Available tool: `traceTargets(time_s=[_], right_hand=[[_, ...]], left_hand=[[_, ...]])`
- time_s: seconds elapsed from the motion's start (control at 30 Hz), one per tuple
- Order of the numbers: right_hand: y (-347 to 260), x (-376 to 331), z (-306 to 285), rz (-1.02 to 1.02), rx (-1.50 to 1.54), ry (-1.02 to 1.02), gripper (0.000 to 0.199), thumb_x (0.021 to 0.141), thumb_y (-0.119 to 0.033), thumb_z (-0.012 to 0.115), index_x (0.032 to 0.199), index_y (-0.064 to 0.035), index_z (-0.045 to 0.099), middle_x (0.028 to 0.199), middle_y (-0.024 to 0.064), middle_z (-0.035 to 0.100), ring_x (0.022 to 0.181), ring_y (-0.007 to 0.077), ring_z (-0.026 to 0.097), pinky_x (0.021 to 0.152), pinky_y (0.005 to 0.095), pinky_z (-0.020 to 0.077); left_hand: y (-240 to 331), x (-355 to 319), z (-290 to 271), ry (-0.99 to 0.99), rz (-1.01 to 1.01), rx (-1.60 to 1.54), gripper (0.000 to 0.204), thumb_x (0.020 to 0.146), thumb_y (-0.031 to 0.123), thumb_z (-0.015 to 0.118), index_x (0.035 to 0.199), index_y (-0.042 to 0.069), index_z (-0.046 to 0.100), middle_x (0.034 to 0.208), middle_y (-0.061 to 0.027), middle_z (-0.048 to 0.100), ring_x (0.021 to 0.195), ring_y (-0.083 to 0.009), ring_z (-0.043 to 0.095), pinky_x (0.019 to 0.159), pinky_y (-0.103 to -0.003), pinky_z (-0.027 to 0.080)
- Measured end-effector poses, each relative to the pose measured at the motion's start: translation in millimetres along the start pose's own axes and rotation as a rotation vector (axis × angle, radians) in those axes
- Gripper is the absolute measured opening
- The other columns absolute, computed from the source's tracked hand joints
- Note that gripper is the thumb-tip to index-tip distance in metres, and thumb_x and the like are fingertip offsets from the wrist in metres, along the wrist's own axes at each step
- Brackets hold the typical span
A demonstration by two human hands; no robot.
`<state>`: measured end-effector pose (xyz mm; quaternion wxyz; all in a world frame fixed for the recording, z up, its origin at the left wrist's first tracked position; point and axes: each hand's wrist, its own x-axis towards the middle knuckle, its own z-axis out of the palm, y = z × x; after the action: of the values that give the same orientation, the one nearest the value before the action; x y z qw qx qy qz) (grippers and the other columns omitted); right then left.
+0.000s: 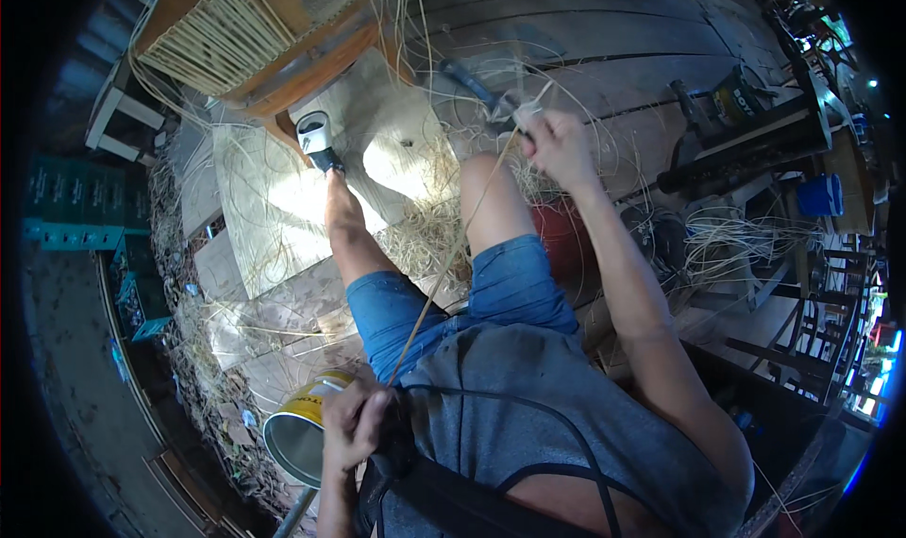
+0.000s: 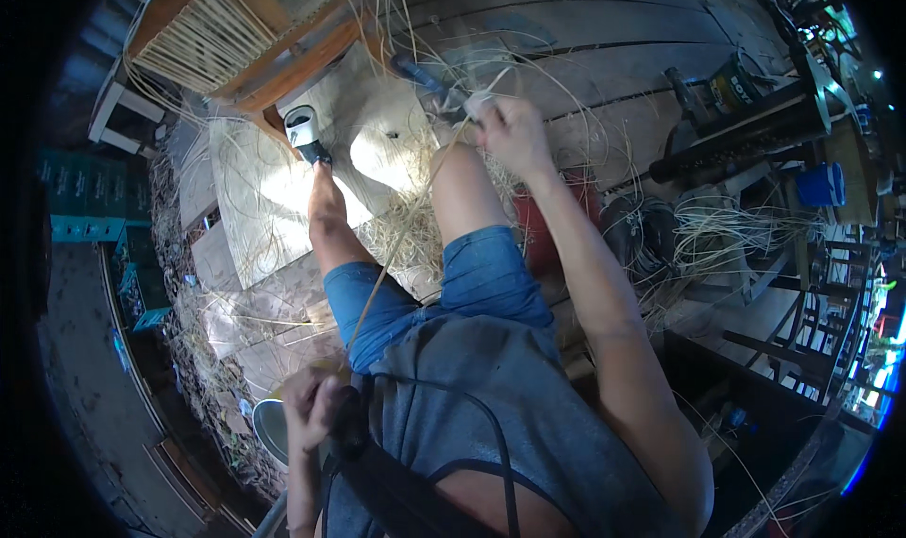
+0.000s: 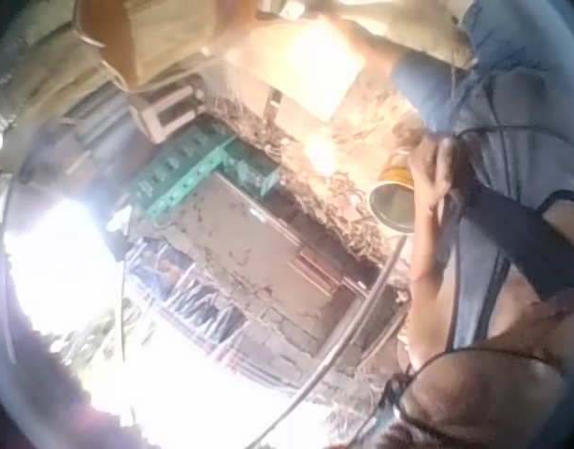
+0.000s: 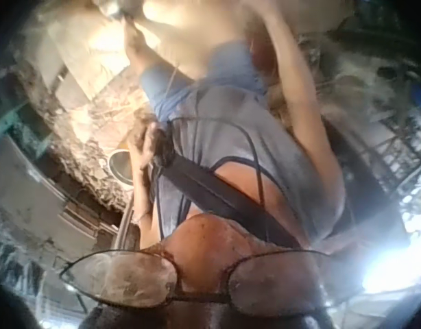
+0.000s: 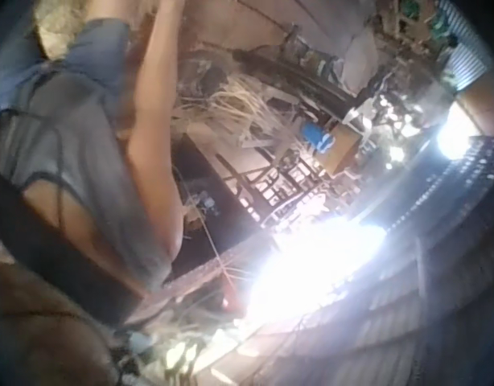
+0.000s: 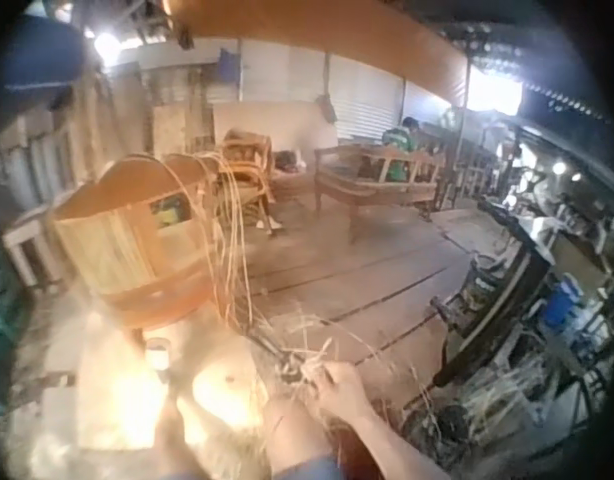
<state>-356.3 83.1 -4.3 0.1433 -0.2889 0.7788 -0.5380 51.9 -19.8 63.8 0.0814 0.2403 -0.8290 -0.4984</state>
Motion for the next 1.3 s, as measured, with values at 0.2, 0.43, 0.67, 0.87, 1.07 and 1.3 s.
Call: traceTargets(time_s=[0.2,0.43,0.67,0.87,1.07,1.3], right_hand=[[-7,0,-4,-0.085,-0.204,0.03,0.034,0.093,-0.026,0.055,0.076,0.0017,0.062,0.059,0.0118,0.06,0.052,0.0203,0.06,0.051,0.0335,0.0444],[-39,-77,43,-0.131,-0.044,-0.125,0.029,0.095,-0.02,0.051,0.077,0.0006,0.059,0.056,0.0076,0.056,0.049,0.016,0.055,0.048,0.0324,0.0423],[0,-95,52,-0.104,-0.156,-0.085,0.02,0.083,-0.019,0.06,0.076,-0.0008,0.058,0.063,0.0222,0.056,0.06,0.0393,0.059,0.053,0.045,0.0445],[50,-52,6,-0.018,-0.206,-0.001,0.026,0.093,-0.018,0.053,0.077,-0.0002,0.064,0.057,0.0072,0.058,0.049,0.0112,0.053,0.048,0.0311,0.0427],[62,-6,-54,0.224,0.043,0.12,0.033,0.094,-0.024,0.052,0.076,0.0006,0.063,0.054,0.0037,0.055,0.047,0.0106,0.051,0.045,0.0298,0.0387],[25,-48,-9,-0.034,-0.244,0.09,0.028,0.088,-0.019,0.056,0.074,0.0043,0.058,0.063,0.0247,0.055,0.06,0.037,0.06,0.053,0.0411,0.0432]], left_hand=[[-41,40,-20,-0.245,-0.081,0.274,0.019,0.085,0.016,0.063,0.094,-0.001,0.064,0.079,-0.0143,0.066,0.074,-0.0318,0.065,0.071,-0.037,0.05],[-5,177,70,-0.115,0.143,-0.042,0.025,0.093,0.023,0.061,0.097,-0.002,0.06,0.079,-0.0105,0.061,0.075,-0.0206,0.06,0.067,-0.033,0.048],[-16,172,102,-0.156,0.027,-0.216,0.031,0.095,0.019,0.057,0.071,0.0,0.055,0.054,-0.001,0.046,0.05,-0.0075,0.039,0.046,-0.027,0.034],[-2,120,75,-0.114,0.105,-0.027,0.022,0.092,0.013,0.057,0.075,-0.002,0.057,0.055,-0.0089,0.05,0.05,-0.0154,0.045,0.05,-0.031,0.038],[0,47,-1,-0.212,-0.083,-0.031,0.02,0.088,0.012,0.06,0.074,-0.002,0.06,0.061,-0.01,0.054,0.053,-0.0181,0.05,0.052,-0.03,0.04],[-52,105,2,-0.167,0.272,0.643,0.037,0.084,0.032,0.067,0.103,0.0,0.065,0.078,-0.0182,0.064,0.091,-0.0385,0.06,0.082,-0.045,0.047]])
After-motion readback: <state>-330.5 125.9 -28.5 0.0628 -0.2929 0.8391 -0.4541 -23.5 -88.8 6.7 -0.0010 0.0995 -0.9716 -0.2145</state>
